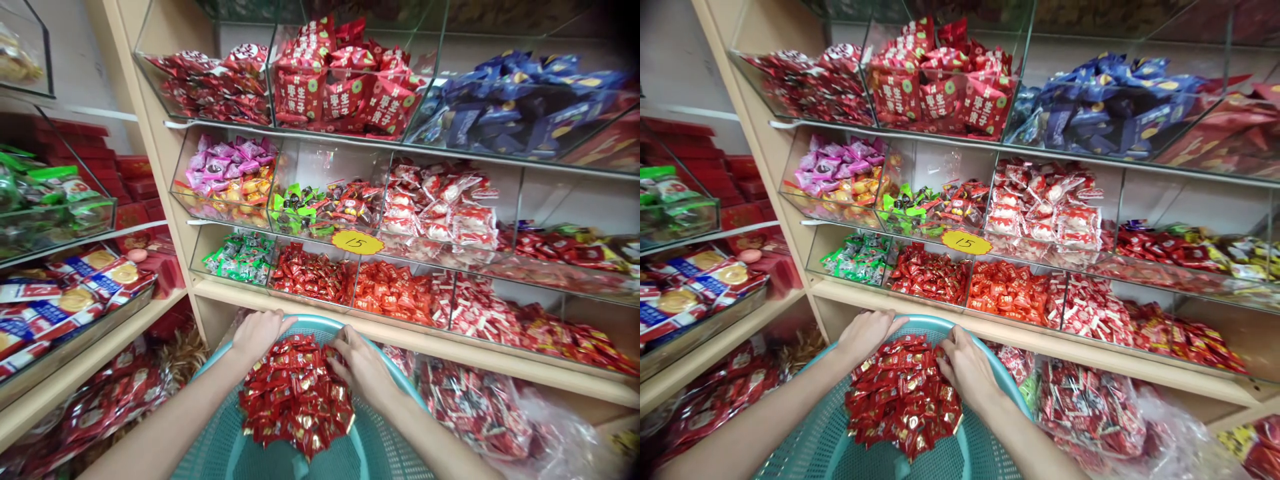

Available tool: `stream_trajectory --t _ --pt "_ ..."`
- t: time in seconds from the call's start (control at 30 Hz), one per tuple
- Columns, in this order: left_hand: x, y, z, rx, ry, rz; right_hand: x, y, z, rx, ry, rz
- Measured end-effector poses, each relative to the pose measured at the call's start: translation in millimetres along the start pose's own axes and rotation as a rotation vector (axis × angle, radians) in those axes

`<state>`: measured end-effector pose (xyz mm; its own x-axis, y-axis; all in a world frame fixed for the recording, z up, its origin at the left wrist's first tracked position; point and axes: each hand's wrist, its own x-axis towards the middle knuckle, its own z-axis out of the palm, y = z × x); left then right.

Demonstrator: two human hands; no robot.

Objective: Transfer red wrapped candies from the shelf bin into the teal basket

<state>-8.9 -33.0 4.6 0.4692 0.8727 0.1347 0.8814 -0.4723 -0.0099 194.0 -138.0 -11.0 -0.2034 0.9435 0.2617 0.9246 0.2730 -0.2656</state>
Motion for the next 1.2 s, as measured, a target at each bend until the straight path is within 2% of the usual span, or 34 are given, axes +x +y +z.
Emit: stream_trajectory --t 0.27,0.53,0.97,1.07,1.2 --pt "0.1 -0.5 -0.6 0.008 0.006 0.016 3.5 2.9 7.4 -0.022 -0.032 0.048" --pt "-1.5 -1.6 -1.3 0.012 0.036 0.032 2.8 -5.1 11.2 -0.268 -0.112 0.098" --pt "-1.6 -1.8 0.8 0.014 0.039 0.016 0.5 -4.5 15.3 -0.447 -0.075 0.123" --pt "-1.0 -2.6 1.9 0.013 0.041 0.026 1.8 -7.1 8.8 -0.419 -0.030 0.106" --pt "0.1 -5.5 3.4 -0.005 0.040 0.016 20.2 -12.5 -14.4 -0.321 0.075 0.104"
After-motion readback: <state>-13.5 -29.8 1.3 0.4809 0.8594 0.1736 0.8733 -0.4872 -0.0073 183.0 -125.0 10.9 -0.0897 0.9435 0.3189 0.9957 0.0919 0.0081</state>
